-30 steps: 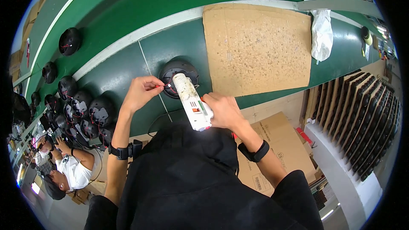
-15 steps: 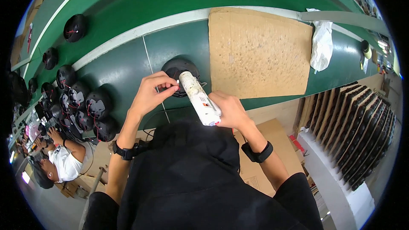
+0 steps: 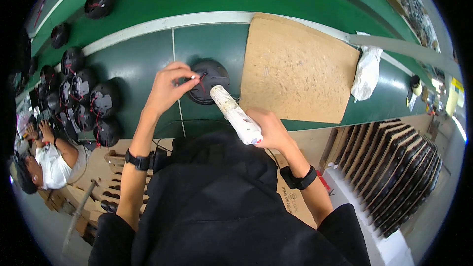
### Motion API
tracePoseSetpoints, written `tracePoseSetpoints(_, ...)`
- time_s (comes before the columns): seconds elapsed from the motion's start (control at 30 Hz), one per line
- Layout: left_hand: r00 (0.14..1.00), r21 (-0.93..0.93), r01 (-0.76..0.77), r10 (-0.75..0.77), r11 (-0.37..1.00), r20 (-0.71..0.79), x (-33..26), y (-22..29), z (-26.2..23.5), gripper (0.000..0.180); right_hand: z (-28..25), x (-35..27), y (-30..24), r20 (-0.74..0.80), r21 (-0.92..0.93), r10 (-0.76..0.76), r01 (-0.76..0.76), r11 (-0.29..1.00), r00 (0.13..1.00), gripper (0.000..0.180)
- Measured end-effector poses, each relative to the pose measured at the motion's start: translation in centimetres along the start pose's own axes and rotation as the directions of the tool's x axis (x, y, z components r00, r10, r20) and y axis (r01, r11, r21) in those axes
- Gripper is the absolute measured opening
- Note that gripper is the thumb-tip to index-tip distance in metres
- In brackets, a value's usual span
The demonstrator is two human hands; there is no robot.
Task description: Applying hot glue to plastic components on an assembly line and moving items.
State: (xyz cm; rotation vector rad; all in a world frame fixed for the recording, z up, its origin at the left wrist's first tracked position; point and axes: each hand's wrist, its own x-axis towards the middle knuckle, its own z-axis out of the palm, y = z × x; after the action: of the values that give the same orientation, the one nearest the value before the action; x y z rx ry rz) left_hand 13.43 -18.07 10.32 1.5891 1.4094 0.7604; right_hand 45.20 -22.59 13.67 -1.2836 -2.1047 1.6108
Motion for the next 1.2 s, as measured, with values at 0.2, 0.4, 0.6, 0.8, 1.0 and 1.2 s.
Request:
tracePoseSetpoints(0.2,0.986,-0.192,0.163,-0.165,0.968,0.004,1.5,-0.4,2.8,0.013,-0.4,0.7,-1.2,0.099,-0.018,0.002,-0.001,1.0,0.995,0.035)
tracePoseSetpoints(0.4,0.973,-0.257,0.22,-0.229,0.941,-0.008,1.4,-0.6,3.1,0.013,0.2,1.8,-1.9,0.119,-0.118,0.037,-0.022,0.993,0.992,0.037)
tracePoseSetpoints(0.6,0.976,-0.248,0.201,-0.214,0.948,-0.029,1.2,-0.7,2.8,0.012,-0.3,2.3,-3.6,0.095,-0.11,0.025,-0.015,0.994,0.995,0.033)
tracePoseSetpoints(0.8,0.972,-0.268,0.233,-0.236,0.935,0.02,0.5,-0.9,1.7,0.012,-0.5,2.3,-3.7,0.105,-0.198,0.047,-0.025,0.98,0.993,0.031)
tracePoseSetpoints(1.0,0.945,-0.298,0.304,-0.248,0.905,0.213,-2.1,-1.5,-1.4,0.01,-1.0,2.0,-3.4,0.127,-0.185,0.047,-0.023,0.983,0.991,0.034)
tracePoseSetpoints(1.2,0.89,-0.282,0.324,-0.19,0.903,0.414,-4.1,-1.8,-3.1,0.012,-1.1,2.2,-3.2,0.097,-0.199,0.076,-0.055,0.978,0.992,0.035)
